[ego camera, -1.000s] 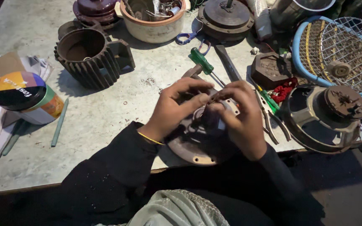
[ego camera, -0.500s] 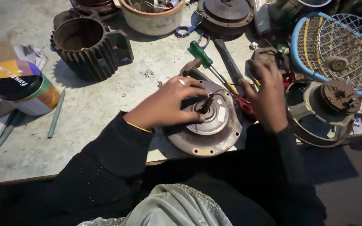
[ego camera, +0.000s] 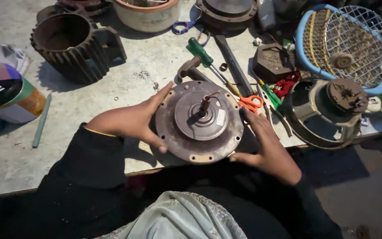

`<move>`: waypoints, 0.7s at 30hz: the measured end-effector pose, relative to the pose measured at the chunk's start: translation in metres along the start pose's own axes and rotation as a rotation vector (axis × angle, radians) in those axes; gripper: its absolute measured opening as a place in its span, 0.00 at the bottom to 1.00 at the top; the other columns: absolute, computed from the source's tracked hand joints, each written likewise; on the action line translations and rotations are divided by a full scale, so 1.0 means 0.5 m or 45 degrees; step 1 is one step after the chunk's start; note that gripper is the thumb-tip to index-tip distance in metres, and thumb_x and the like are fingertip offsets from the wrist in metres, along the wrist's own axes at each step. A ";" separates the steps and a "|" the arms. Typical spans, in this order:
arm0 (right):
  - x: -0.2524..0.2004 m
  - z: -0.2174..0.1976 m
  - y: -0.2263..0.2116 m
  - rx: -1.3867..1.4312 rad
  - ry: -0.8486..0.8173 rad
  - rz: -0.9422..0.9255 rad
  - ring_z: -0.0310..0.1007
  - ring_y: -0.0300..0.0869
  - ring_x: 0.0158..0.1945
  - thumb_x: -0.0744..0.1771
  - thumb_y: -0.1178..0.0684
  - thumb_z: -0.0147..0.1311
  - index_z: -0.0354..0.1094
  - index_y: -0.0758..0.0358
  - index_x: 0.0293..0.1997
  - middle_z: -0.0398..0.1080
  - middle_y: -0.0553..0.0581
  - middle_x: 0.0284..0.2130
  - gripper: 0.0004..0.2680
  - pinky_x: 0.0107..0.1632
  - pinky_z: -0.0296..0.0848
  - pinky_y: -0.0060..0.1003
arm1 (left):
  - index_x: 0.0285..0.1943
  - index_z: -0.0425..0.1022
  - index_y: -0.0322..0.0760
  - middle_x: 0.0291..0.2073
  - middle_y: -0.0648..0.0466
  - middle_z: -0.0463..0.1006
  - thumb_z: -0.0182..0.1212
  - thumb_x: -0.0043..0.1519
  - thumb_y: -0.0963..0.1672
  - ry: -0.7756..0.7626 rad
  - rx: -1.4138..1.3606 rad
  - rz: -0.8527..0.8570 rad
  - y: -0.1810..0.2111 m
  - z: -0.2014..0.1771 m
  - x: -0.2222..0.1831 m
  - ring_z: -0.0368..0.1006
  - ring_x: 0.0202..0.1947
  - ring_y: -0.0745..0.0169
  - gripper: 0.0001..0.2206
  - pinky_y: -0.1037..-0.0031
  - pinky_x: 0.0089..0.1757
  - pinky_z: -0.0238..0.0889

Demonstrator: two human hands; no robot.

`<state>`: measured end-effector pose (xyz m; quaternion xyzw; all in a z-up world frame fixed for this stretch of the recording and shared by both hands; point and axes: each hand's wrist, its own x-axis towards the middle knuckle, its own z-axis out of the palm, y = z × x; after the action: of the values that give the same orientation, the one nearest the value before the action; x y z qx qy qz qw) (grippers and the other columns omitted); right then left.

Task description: The person works on a disassembled electric motor, using orange-handled scissors to trim and adjust wires at the central shaft. They rotate the motor housing to access different sides and then flip it to expose the copper windings, continuing to trim and arrange the wires.

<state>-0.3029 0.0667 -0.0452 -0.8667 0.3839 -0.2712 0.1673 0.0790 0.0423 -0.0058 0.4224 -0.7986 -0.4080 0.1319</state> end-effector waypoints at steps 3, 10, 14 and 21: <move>0.005 0.008 0.002 0.042 0.006 0.054 0.51 0.57 0.74 0.53 0.40 0.74 0.46 0.68 0.75 0.55 0.69 0.70 0.46 0.74 0.44 0.54 | 0.80 0.30 0.40 0.76 0.37 0.46 0.85 0.34 0.48 0.101 -0.075 0.058 0.014 0.006 -0.010 0.47 0.75 0.45 0.69 0.65 0.65 0.46; 0.008 0.015 -0.006 0.169 0.059 0.095 0.49 0.56 0.77 0.53 0.41 0.74 0.39 0.67 0.78 0.56 0.66 0.71 0.49 0.76 0.36 0.54 | 0.81 0.36 0.46 0.76 0.41 0.53 0.85 0.31 0.45 0.214 -0.133 0.017 0.047 0.006 -0.023 0.50 0.76 0.49 0.68 0.66 0.66 0.49; 0.004 0.020 -0.015 0.352 0.102 0.152 0.49 0.55 0.78 0.55 0.39 0.73 0.38 0.67 0.79 0.52 0.66 0.73 0.49 0.76 0.41 0.51 | 0.81 0.37 0.47 0.76 0.42 0.56 0.86 0.31 0.44 0.247 -0.170 0.052 0.048 0.008 -0.024 0.53 0.75 0.50 0.67 0.66 0.66 0.51; 0.004 0.027 -0.013 0.170 0.136 0.064 0.49 0.56 0.79 0.56 0.40 0.71 0.41 0.66 0.79 0.52 0.69 0.76 0.46 0.79 0.36 0.53 | 0.81 0.33 0.43 0.76 0.41 0.55 0.86 0.32 0.45 0.291 -0.244 0.168 0.026 0.009 -0.018 0.53 0.75 0.50 0.69 0.66 0.67 0.49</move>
<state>-0.2900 0.0704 -0.0519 -0.8280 0.3950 -0.3377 0.2107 0.0746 0.0560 0.0025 0.3981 -0.7617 -0.4222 0.2880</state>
